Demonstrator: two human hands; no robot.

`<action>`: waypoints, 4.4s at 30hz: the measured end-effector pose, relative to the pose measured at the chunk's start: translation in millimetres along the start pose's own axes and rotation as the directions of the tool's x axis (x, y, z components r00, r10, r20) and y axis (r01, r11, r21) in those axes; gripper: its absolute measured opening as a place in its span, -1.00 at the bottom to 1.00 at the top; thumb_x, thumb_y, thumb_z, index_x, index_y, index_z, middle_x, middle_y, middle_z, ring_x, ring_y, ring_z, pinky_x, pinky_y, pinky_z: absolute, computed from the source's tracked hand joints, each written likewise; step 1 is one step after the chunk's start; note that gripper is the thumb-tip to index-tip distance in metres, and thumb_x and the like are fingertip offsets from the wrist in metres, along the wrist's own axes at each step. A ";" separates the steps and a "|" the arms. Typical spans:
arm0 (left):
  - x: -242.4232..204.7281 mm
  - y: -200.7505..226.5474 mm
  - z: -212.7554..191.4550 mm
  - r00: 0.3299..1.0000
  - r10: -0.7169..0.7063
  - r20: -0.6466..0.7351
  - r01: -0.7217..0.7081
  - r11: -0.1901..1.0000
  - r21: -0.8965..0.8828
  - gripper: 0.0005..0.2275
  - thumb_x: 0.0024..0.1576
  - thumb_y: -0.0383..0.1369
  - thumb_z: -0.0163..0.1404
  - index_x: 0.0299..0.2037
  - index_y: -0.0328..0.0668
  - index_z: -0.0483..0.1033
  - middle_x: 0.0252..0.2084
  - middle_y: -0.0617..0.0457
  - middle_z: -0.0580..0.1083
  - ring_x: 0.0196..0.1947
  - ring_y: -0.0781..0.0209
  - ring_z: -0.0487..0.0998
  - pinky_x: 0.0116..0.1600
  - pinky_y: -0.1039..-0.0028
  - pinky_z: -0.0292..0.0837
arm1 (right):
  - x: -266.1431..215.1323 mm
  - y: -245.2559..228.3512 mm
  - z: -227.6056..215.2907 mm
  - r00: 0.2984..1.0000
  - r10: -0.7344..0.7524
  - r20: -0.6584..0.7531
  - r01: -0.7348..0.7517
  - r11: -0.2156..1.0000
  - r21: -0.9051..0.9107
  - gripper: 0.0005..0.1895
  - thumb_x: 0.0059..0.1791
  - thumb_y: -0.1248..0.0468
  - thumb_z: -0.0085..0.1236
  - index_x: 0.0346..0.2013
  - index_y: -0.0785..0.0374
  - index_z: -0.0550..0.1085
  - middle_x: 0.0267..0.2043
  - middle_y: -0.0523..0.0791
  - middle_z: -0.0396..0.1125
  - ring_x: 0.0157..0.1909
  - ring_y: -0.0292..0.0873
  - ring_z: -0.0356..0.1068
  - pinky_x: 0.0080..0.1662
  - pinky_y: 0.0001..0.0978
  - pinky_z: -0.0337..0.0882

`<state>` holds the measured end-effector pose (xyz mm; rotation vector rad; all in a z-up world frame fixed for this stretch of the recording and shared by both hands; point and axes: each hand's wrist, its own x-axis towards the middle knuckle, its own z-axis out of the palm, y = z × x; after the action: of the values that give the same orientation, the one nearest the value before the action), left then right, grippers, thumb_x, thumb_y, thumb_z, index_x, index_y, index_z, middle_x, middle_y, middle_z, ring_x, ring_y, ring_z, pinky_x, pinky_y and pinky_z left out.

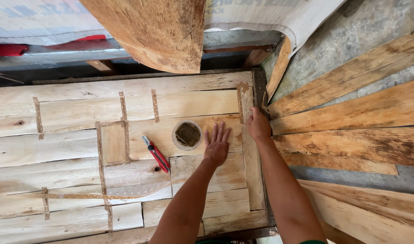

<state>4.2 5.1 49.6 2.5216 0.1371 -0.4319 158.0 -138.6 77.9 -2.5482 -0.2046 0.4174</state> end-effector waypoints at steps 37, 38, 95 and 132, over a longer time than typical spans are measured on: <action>1.7 3.0 -7.7 0.999 -0.013 0.042 0.015 0.999 -0.040 -0.45 0.34 -0.24 -0.27 0.54 0.09 -0.13 0.62 0.06 -0.37 0.59 0.01 -0.46 0.51 -0.10 -0.63 | -85.9 13.6 51.9 0.924 -0.378 0.056 0.358 0.805 -0.474 -0.25 0.16 0.09 -0.17 0.54 0.31 -0.16 0.60 0.13 -0.16 0.60 0.12 -0.16 0.49 -0.03 -0.15; 2.0 2.9 -8.5 0.998 -0.018 0.052 0.020 0.999 -0.041 -0.45 0.34 -0.23 -0.26 0.54 0.09 -0.13 0.62 0.06 -0.36 0.60 0.02 -0.46 0.52 -0.10 -0.62 | -86.4 13.0 53.3 0.931 -0.347 0.112 0.359 0.819 -0.448 -0.18 0.11 0.00 -0.18 0.52 0.34 -0.20 0.60 0.13 -0.24 0.59 0.13 -0.28 0.47 -0.01 -0.25; 8.5 -0.7 -10.9 0.998 -0.031 0.045 0.035 0.995 -0.092 -0.44 0.31 -0.30 -0.26 0.54 0.02 -0.11 0.62 0.02 -0.35 0.60 -0.03 -0.45 0.51 -0.14 -0.62 | 79.3 -26.4 58.9 0.950 -0.310 0.047 0.312 0.922 -0.229 -0.17 0.11 0.11 -0.13 0.57 0.18 -0.25 0.65 0.03 -0.38 0.64 0.11 -0.43 0.49 0.08 -0.31; -314.7 -198.8 -26.2 0.874 -0.195 -0.446 0.200 0.979 -0.035 -0.90 0.15 -0.31 0.06 -0.17 0.05 0.52 -0.03 0.17 0.47 0.13 0.15 0.41 0.27 0.08 0.13 | -262.5 -129.9 148.3 0.949 -0.108 0.297 -0.063 0.857 0.511 -0.73 0.09 0.26 0.06 0.07 0.27 0.49 -0.12 0.03 0.49 -0.13 -0.14 0.44 -0.06 -0.32 0.46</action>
<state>-322.8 183.6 71.5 2.5868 0.5753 0.0843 -146.3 -16.5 94.9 -1.9368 -0.2065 0.7624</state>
